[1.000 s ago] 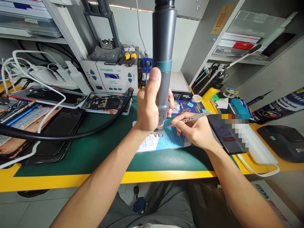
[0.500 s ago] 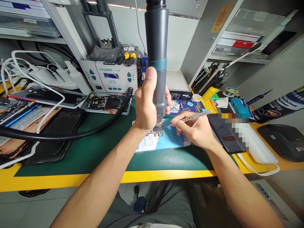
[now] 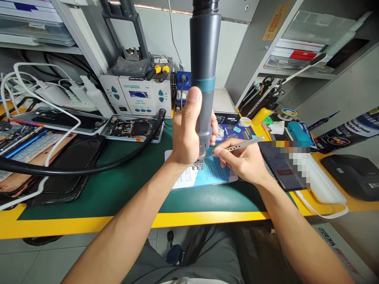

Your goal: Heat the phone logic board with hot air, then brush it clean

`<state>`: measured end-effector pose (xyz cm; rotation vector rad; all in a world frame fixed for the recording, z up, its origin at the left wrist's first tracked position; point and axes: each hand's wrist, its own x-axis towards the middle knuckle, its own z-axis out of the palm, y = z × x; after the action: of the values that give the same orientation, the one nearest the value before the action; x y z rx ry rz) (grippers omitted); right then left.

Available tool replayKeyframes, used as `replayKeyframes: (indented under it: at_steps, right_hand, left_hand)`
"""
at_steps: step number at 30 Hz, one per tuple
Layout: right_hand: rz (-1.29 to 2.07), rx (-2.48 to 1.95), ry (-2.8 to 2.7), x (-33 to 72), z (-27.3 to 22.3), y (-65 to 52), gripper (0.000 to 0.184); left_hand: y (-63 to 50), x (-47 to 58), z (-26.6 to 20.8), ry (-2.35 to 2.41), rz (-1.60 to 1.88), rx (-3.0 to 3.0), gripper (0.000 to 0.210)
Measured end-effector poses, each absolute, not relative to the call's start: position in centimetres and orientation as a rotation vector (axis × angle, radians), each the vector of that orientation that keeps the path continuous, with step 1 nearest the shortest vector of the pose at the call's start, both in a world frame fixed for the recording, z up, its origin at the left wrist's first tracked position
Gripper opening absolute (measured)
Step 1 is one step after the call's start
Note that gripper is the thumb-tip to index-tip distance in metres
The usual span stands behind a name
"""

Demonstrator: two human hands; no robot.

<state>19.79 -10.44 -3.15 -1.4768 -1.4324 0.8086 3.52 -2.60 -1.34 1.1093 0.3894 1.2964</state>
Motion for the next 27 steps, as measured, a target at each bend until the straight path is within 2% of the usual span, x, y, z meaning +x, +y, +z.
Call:
replayKeyframes:
  at_steps: [9, 17, 23, 27]
  right_hand:
    - [0.834, -1.456, -1.41, 20.2, -3.4, -9.9, 0.035]
    - [0.872, -1.442, -1.389, 20.6, -3.5, -9.8, 0.042]
    - [0.929, -1.419, -1.413, 20.9, -3.7, -9.8, 0.047]
    - [0.971, -1.415, -1.441, 21.4, -4.5, -9.6, 0.041]
  left_hand:
    - [-2.8, 3.2, -1.1, 0.396, 1.265, 1.119, 0.089]
    - [-2.2, 1.9, -1.0, 0.409, 1.292, 1.138, 0.075]
    - [-2.0, 1.5, -0.3, 0.425, 1.324, 1.151, 0.083]
    - [-2.3, 1.4, -0.1, 0.417, 1.325, 1.17, 0.083]
